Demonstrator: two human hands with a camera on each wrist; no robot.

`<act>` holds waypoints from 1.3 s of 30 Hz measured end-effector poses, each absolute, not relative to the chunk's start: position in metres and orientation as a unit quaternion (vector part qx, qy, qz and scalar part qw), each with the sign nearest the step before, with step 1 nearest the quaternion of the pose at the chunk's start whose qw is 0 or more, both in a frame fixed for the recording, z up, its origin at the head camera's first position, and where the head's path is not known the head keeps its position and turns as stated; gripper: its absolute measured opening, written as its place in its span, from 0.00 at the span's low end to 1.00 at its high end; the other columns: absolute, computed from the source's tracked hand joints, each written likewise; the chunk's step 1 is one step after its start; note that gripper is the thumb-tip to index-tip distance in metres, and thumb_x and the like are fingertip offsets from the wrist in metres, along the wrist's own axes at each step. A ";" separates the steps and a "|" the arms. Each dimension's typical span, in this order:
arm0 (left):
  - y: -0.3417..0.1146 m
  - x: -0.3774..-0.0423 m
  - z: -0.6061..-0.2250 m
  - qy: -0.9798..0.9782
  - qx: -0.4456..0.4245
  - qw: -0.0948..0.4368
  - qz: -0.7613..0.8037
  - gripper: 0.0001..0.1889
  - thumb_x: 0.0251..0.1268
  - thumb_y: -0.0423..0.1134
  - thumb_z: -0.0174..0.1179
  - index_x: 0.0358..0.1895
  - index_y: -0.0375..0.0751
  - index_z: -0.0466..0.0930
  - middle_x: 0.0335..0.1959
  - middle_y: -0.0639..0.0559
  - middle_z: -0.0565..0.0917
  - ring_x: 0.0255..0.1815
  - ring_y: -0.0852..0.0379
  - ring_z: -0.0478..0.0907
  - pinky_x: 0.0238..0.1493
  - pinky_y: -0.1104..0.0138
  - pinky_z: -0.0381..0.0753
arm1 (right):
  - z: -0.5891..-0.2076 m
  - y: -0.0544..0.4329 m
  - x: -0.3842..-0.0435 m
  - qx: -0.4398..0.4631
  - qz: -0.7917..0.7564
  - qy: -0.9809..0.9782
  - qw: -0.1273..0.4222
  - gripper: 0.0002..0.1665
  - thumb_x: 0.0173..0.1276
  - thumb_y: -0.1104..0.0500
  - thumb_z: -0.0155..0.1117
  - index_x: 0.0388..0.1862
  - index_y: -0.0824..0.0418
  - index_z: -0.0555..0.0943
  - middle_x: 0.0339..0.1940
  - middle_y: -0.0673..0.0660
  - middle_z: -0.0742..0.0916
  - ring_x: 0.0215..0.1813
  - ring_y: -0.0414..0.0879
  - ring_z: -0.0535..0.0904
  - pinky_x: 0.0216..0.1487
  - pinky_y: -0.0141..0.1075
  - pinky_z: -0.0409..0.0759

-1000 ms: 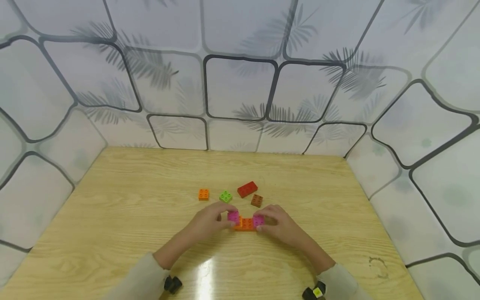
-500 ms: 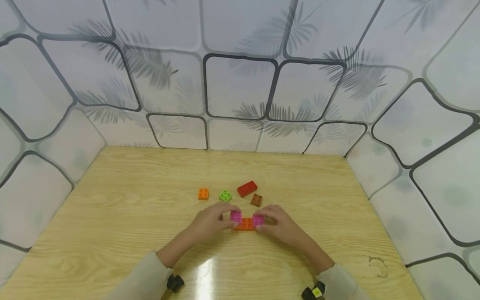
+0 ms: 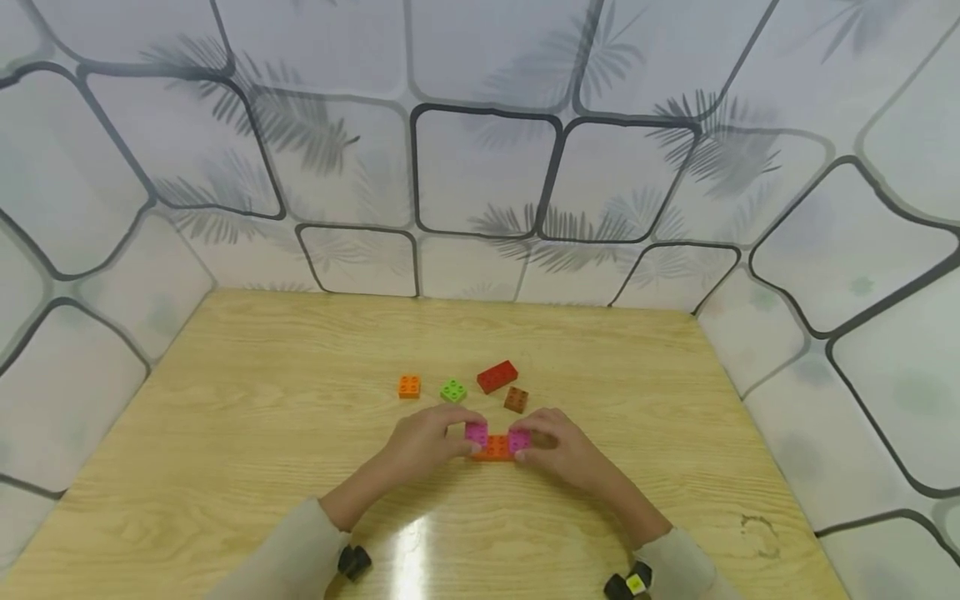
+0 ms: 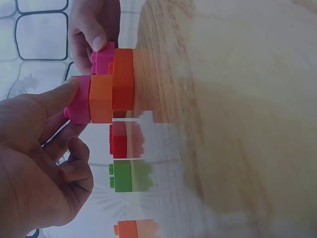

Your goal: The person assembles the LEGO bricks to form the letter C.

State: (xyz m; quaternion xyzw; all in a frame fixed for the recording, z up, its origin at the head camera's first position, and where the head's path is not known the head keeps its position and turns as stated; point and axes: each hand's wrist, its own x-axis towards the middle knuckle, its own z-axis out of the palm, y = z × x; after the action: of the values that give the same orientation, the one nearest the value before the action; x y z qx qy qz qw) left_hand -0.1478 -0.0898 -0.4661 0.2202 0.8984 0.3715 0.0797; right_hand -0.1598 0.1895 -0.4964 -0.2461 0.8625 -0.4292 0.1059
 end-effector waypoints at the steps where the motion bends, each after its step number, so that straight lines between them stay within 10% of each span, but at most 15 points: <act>1: -0.090 -0.148 -0.467 0.899 0.220 0.079 0.371 0.18 0.66 0.51 0.67 0.58 0.59 0.84 0.57 0.59 0.85 0.37 0.61 0.77 0.35 0.65 0.77 | -0.497 0.190 -0.160 -0.247 -0.430 0.862 0.106 0.20 0.67 0.44 0.71 0.57 0.42 0.83 0.54 0.43 0.82 0.60 0.45 0.71 0.64 0.54 0.70; 7: -0.088 -0.147 -0.469 0.896 0.219 0.072 0.380 0.18 0.65 0.49 0.68 0.58 0.57 0.84 0.57 0.57 0.85 0.60 0.52 0.80 0.54 0.51 0.81 | -0.497 0.190 -0.161 -0.249 -0.428 0.862 0.107 0.22 0.67 0.44 0.70 0.58 0.45 0.83 0.54 0.43 0.82 0.60 0.45 0.72 0.64 0.54 0.70; 16: -0.082 -0.143 -0.470 0.897 0.201 0.064 0.388 0.19 0.66 0.50 0.67 0.59 0.57 0.83 0.62 0.55 0.83 0.66 0.48 0.77 0.62 0.46 0.77 | -0.493 0.192 -0.162 -0.241 -0.419 0.869 0.106 0.21 0.67 0.44 0.71 0.58 0.43 0.83 0.55 0.44 0.81 0.60 0.45 0.72 0.63 0.52 0.72; 24: -0.089 -0.142 -0.473 0.884 0.196 0.095 0.413 0.21 0.68 0.53 0.64 0.63 0.56 0.81 0.60 0.57 0.83 0.31 0.59 0.76 0.37 0.64 0.77 | -0.493 0.188 -0.161 -0.256 -0.410 0.869 0.103 0.21 0.66 0.44 0.71 0.57 0.45 0.84 0.53 0.44 0.82 0.58 0.44 0.73 0.60 0.46 0.73; 39: -0.114 -0.148 -0.469 0.864 0.175 0.153 0.447 0.27 0.68 0.56 0.64 0.68 0.56 0.76 0.61 0.58 0.80 0.36 0.57 0.77 0.33 0.64 0.79 | -0.493 0.189 -0.161 -0.263 -0.395 0.876 0.094 0.20 0.67 0.45 0.71 0.57 0.44 0.84 0.54 0.46 0.82 0.58 0.45 0.72 0.58 0.45 0.73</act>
State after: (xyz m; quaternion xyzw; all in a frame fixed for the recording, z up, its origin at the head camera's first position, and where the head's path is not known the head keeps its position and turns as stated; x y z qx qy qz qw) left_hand -0.1483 -0.1137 -0.4688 0.1752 0.8637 0.4470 0.1532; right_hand -0.1615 0.1890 -0.4928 -0.2625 0.8756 -0.3946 0.0938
